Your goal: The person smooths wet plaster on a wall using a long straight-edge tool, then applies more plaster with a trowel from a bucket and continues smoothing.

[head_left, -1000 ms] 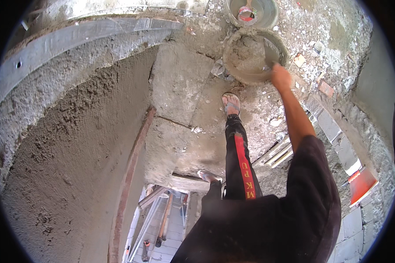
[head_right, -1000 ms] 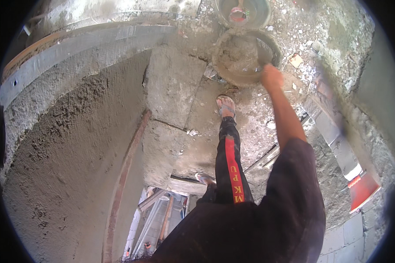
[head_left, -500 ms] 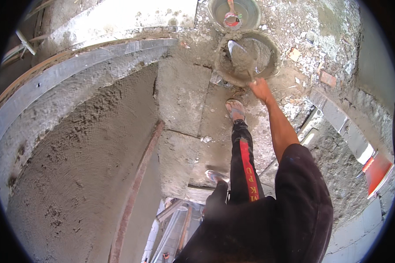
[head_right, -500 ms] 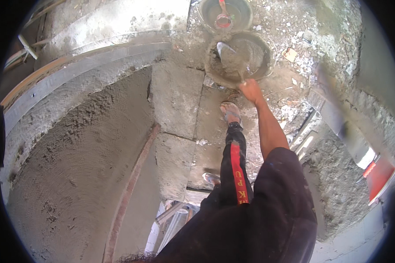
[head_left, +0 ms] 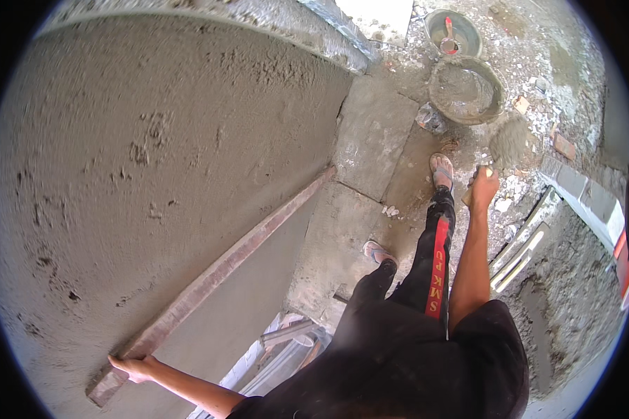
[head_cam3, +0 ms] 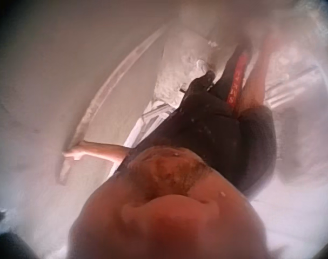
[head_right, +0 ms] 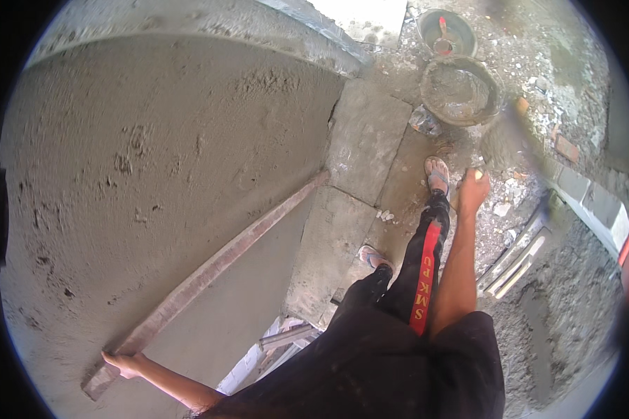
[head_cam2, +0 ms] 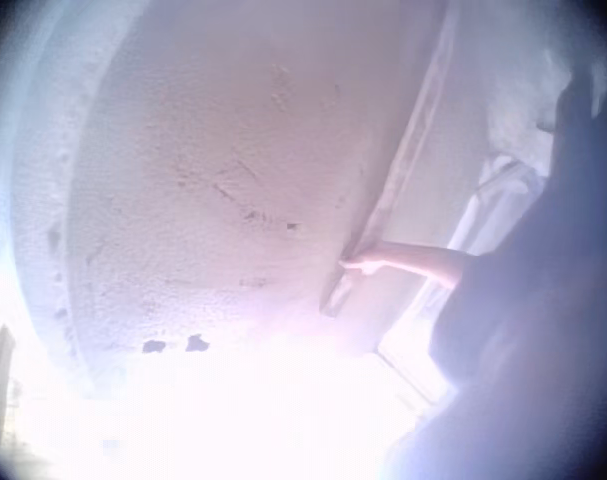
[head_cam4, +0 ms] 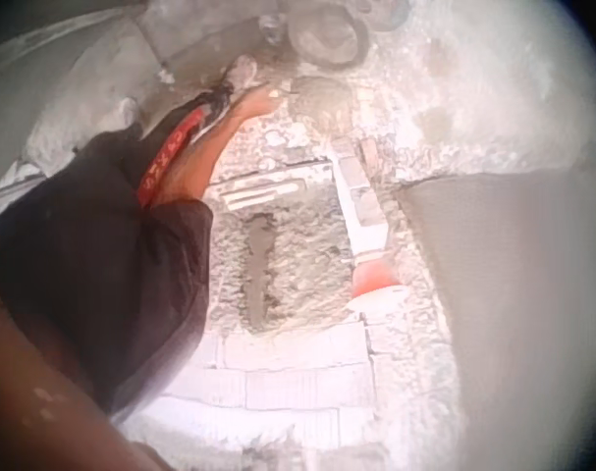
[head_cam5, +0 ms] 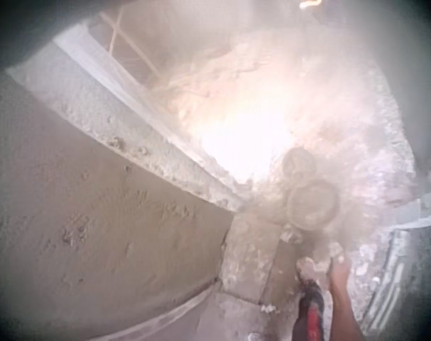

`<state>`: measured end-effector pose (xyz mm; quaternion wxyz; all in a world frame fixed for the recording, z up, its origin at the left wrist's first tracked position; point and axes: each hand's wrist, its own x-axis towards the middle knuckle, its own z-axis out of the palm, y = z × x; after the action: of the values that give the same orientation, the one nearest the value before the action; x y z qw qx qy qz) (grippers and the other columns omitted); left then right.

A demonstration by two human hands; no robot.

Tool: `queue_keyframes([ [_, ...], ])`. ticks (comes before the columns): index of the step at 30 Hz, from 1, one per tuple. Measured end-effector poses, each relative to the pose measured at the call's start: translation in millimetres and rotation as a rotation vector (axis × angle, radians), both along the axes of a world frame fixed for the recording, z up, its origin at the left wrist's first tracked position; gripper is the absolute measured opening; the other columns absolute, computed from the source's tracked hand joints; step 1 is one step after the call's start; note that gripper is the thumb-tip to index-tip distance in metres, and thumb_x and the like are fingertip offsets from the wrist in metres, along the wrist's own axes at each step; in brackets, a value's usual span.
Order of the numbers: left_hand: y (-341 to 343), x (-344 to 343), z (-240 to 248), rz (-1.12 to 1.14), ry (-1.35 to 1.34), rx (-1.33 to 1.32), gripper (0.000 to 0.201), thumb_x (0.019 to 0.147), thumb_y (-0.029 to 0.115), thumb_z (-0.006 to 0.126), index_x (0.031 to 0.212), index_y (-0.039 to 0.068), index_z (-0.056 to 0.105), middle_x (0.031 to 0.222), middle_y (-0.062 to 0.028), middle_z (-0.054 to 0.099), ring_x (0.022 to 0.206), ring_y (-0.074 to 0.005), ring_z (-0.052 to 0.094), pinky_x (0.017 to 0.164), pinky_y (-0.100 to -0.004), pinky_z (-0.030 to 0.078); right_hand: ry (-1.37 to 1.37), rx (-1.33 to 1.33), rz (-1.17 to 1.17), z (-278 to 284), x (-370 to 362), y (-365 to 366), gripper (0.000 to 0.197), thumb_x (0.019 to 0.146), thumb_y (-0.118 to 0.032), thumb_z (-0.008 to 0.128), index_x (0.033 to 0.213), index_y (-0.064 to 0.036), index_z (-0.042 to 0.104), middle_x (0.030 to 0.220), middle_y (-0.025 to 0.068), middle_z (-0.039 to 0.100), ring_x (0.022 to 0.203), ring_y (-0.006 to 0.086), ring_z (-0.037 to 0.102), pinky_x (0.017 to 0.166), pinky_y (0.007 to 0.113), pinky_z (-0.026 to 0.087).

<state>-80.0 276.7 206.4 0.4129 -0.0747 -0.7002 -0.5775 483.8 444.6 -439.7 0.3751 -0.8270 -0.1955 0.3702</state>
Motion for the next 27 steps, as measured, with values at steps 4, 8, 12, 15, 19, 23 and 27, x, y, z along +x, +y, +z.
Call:
queue_keyframes([
  [4, -9.4, -10.6, -2.6, -0.05, 0.052, 0.109, 0.068, 0.067, 0.027, 0.086, 0.103, -0.02, 0.052, 0.112, -0.0283, 0.06, 0.096, -0.0326, 0.065, 0.083, -0.0398, 0.061, -0.436, -0.134, -0.241, 32.6, -85.9, -13.9, 0.034, 0.085, -0.023, 0.065, 0.102, 0.0045, 0.057, 0.091, 0.0231, 0.066, 0.078, 0.0401, 0.065, 0.068, 0.048, 0.051],
  [8, 5.0, -26.4, -7.1, -0.003, 0.091, 0.041, 0.071, 0.067, 0.027, 0.086, 0.106, -0.021, 0.052, 0.113, -0.0287, 0.06, 0.094, -0.0332, 0.066, 0.084, -0.0406, 0.061, 0.01, -0.358, -0.032, -3.1, -247.1, 19.3, 0.019, 0.086, -0.022, 0.064, 0.086, -0.0032, 0.062, 0.084, 0.0125, 0.068, 0.071, 0.0294, 0.065, 0.064, 0.044, 0.052],
  [12, -26.1, -52.2, -4.1, 0.015, 0.083, 0.093, 0.075, 0.066, 0.029, 0.086, 0.109, -0.022, 0.051, 0.114, -0.03, 0.059, 0.097, -0.0349, 0.065, 0.085, -0.0425, 0.06, 0.345, 0.338, 0.362, 223.8, -346.5, 63.8, 0.031, 0.081, -0.015, 0.068, 0.107, -0.0026, 0.056, 0.078, 0.02, 0.065, 0.079, 0.0411, 0.067, 0.068, 0.047, 0.05],
  [15, -10.1, -37.1, -8.0, 0.049, 0.056, 0.087, 0.077, 0.064, 0.028, 0.086, 0.11, -0.022, 0.05, 0.114, -0.0312, 0.058, 0.1, -0.0364, 0.064, 0.085, -0.0441, 0.06, 0.391, 0.285, 0.286, 201.8, -298.4, 70.0, 0.027, 0.083, -0.013, 0.067, 0.1, 0.0027, 0.055, 0.075, 0.0211, 0.064, 0.073, 0.0378, 0.066, 0.064, 0.046, 0.049],
  [19, -35.2, -54.6, 8.8, 0.129, 0.034, 0.066, 0.069, 0.067, 0.03, 0.082, 0.113, -0.015, 0.055, 0.117, -0.0278, 0.058, 0.104, -0.0368, 0.061, 0.088, -0.0519, 0.055, -0.193, -0.113, 0.545, 69.3, -117.3, 85.0, 0.031, 0.083, -0.022, 0.067, 0.101, 0.0005, 0.056, 0.084, 0.0254, 0.066, 0.081, 0.0444, 0.065, 0.071, 0.052, 0.05],
  [23, 15.4, 16.5, -18.3, 0.092, 0.011, -0.01, 0.063, 0.073, 0.032, 0.069, 0.121, -0.007, 0.057, 0.127, -0.0246, 0.054, 0.116, -0.0386, 0.052, 0.097, -0.0542, 0.044, -0.614, -0.366, 0.816, -75.9, 42.2, 137.9, 0.029, 0.088, -0.023, 0.053, 0.104, 0.0003, 0.06, 0.092, 0.0297, 0.066, 0.089, 0.0458, 0.064, 0.077, 0.054, 0.051],
  [27, 19.6, -8.6, -10.0, 0.11, 0.039, -0.141, 0.06, 0.077, 0.038, 0.067, 0.122, -0.001, 0.059, 0.128, -0.0226, 0.054, 0.116, -0.0372, 0.052, 0.097, -0.053, 0.044, -0.447, -0.507, 0.853, -171.6, 43.3, 203.4, 0.031, 0.087, -0.024, 0.052, 0.101, -0.0001, 0.067, 0.103, 0.0263, 0.067, 0.1, 0.0434, 0.063, 0.086, 0.051, 0.051],
])
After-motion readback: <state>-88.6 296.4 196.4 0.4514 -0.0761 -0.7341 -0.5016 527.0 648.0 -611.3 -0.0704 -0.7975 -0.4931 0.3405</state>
